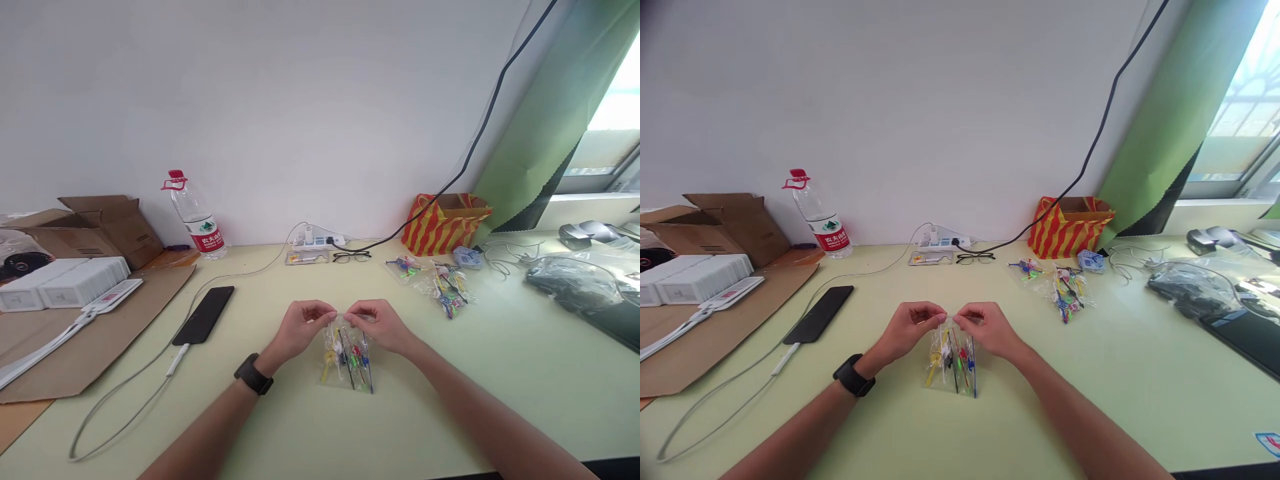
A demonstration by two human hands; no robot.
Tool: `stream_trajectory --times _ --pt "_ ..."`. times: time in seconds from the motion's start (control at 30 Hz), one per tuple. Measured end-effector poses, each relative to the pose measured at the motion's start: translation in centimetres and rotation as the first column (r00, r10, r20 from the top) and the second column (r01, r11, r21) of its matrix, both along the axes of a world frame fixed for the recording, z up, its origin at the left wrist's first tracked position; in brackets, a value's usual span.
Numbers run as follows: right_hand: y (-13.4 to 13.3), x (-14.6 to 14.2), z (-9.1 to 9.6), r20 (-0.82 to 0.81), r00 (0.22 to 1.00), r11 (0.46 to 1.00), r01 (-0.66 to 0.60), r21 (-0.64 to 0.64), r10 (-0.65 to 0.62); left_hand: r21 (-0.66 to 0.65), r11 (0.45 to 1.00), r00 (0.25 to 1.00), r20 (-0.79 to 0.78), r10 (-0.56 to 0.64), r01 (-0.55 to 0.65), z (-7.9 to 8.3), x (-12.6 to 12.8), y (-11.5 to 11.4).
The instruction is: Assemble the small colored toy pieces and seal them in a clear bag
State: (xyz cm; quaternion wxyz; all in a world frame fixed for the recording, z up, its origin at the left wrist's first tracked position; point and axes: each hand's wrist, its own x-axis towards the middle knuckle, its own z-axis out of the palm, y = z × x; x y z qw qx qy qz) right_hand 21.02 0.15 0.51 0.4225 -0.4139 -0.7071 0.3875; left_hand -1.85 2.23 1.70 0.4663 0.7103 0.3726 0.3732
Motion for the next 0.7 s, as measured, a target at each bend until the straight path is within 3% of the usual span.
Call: stream_trajectory --times 0.1,0.27,0.47,0.7 --pt "0.3 0.6 0.1 -0.001 1.0 0.999 0.026 -0.048 -0.026 -0.034 0.999 1.0 0.026 0.012 -0.011 0.1 -0.3 0.3" --pt "0.7 1.4 0.1 -0.137 0.99 0.987 -0.002 -0.164 -0.021 -0.088 0.996 0.997 0.073 -0.002 0.008 0.6 -0.6 0.3" --pt "0.6 1.3 -0.2 -0.134 0.991 0.987 -0.021 -0.157 0.0 -0.14 0.986 0.992 0.102 -0.073 0.087 0.6 -0.1 -0.3" --pt "0.8 1.2 -0.4 -0.211 0.977 0.984 -0.064 -0.165 0.029 -0.134 0.991 0.992 0.124 -0.011 0.028 -0.7 -0.3 0.3"
